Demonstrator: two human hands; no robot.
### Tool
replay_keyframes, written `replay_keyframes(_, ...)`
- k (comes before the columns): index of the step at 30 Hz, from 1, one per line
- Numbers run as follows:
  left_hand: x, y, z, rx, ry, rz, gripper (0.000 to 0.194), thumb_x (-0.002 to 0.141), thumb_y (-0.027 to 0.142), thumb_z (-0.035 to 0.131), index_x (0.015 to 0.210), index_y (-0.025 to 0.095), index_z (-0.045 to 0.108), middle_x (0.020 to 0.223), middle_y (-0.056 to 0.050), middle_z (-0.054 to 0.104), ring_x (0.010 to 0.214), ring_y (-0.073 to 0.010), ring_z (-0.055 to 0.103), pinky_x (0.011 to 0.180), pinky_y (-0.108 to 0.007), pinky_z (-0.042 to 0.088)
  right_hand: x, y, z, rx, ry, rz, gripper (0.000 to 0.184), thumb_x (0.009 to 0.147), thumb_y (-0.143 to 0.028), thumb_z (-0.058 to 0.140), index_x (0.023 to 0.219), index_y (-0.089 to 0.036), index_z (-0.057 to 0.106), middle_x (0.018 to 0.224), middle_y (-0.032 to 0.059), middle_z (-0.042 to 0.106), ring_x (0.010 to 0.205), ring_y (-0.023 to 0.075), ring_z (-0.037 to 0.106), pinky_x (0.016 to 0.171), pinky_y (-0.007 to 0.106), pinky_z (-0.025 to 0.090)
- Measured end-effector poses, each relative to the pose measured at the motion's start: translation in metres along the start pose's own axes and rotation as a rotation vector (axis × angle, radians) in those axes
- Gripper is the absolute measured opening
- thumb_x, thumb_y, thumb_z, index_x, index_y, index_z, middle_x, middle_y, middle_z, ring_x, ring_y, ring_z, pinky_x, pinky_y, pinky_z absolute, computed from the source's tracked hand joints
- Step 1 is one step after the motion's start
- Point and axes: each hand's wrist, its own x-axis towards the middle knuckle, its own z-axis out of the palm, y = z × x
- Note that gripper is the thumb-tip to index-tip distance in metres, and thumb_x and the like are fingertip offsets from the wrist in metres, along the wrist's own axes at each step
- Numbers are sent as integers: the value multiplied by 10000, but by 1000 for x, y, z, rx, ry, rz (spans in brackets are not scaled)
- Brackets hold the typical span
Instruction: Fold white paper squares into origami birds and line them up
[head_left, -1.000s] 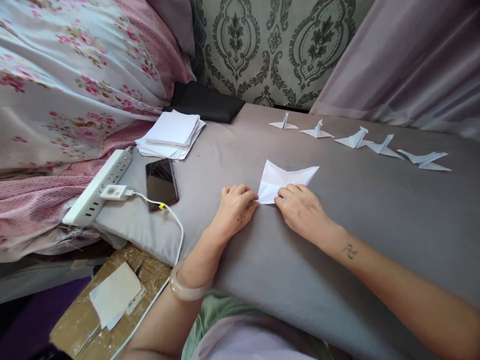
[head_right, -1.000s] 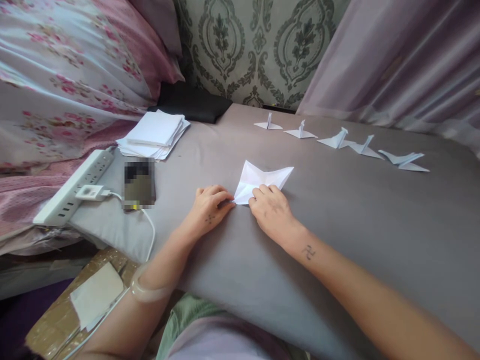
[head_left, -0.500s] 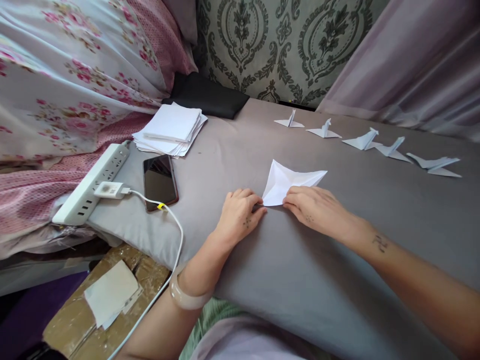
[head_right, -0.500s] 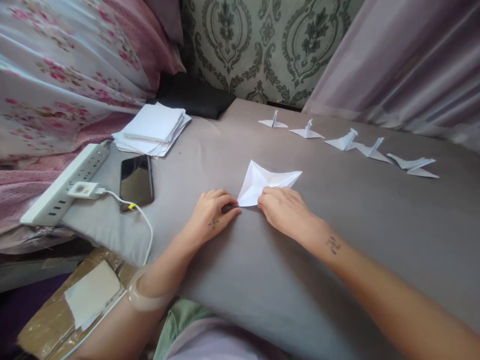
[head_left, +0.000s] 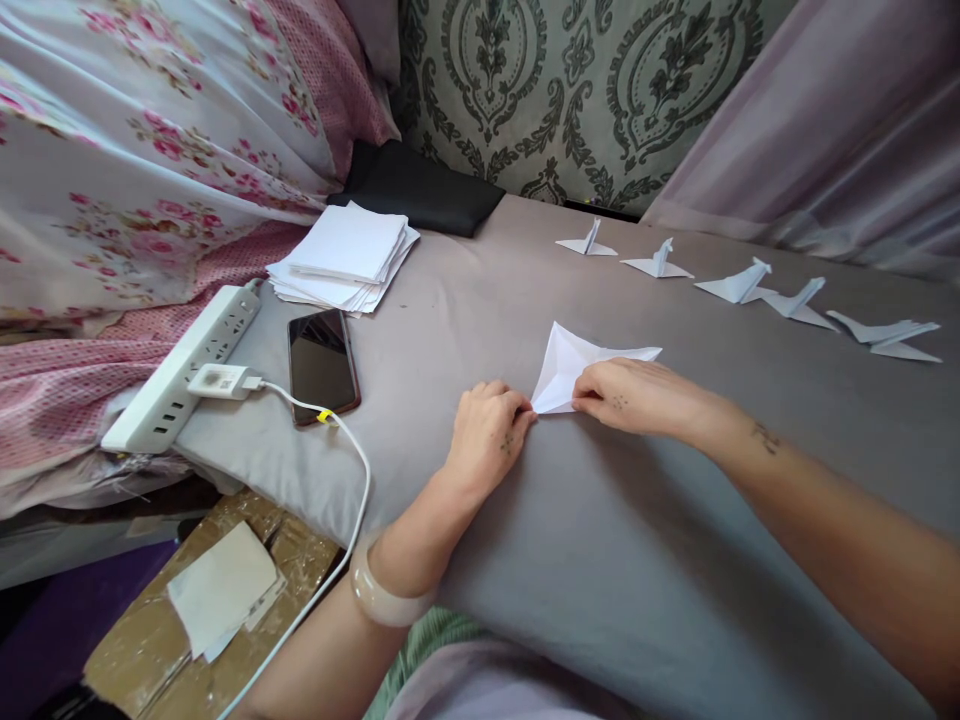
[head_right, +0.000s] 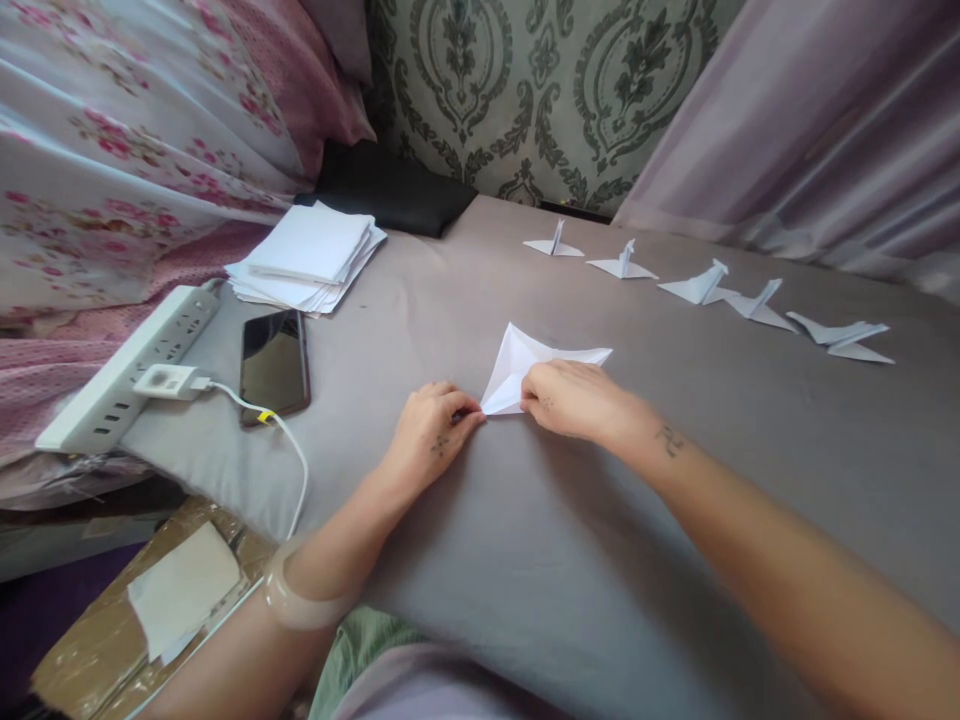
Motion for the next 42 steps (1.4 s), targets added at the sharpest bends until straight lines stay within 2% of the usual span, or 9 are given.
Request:
replay_keyframes(9, 1, -1, 5, 100, -24, 8, 265, 957, 302, 437, 954, 204, 683, 969, -79, 648, 909, -246, 563, 778, -376, 383, 7, -4, -11, -14, -84, 66, 200, 849, -276, 544, 697, -200, 648, 692, 21, 628, 621, 137, 528, 558, 266, 294)
replay_keyframes(15, 5, 5, 6, 112, 5, -52, 236, 912, 269, 467, 873, 196, 688, 902, -69, 645, 889, -234, 564, 776, -360, 372, 14, -6, -18, -10, -179, 107, 173, 814, -301, 540, 771, -200, 674, 746, 37, 650, 641, 147, 548, 570, 268, 321)
replay_keyframes(21, 12, 8, 5, 68, -20, -141, 156, 828, 221, 521, 740, 188, 646, 874, -65, 653, 878, -233, 568, 751, -352, 373, 23, -6, -19, -26, -200, 154, 158, 767, -319, 595, 829, -216, 699, 828, 48, 681, 687, 184, 592, 567, 285, 355)
replay_keyframes(23, 13, 7, 6, 50, -17, -150, 125, 822, 218, 530, 749, 187, 627, 874, -62, 647, 876, -234, 563, 750, -353, 377, 26, -6, -18, -32, -202, 158, 149, 759, -308, 610, 818, -208, 703, 823, 57, 684, 697, 193, 603, 564, 287, 365)
replay_keyframes(27, 11, 1, 12, -26, 57, -78, 102, 831, 189, 549, 926, 179, 584, 938, -59, 619, 891, -218, 539, 784, -342, 400, 28, -10, -20, -40, -209, 175, 154, 746, -273, 638, 851, -191, 715, 856, 74, 692, 733, 205, 626, 573, 288, 382)
replay_keyframes(33, 5, 2, 15, -84, 56, 169, 227, 877, 49, 383, 881, 164, 578, 852, -47, 583, 823, -178, 517, 741, -282, 429, 27, -15, -25, -70, -201, 204, 184, 735, -265, 658, 885, -181, 725, 970, 94, 695, 783, 229, 645, 576, 300, 405)
replay_keyframes(42, -1, 3, 7, -43, -13, 165, 333, 919, 80, 398, 1011, 188, 699, 1004, -61, 656, 940, -184, 602, 798, -285, 476, 37, -6, -21, -33, -231, 178, 277, 711, -284, 692, 958, -164, 728, 974, 84, 714, 801, 226, 655, 589, 305, 436)
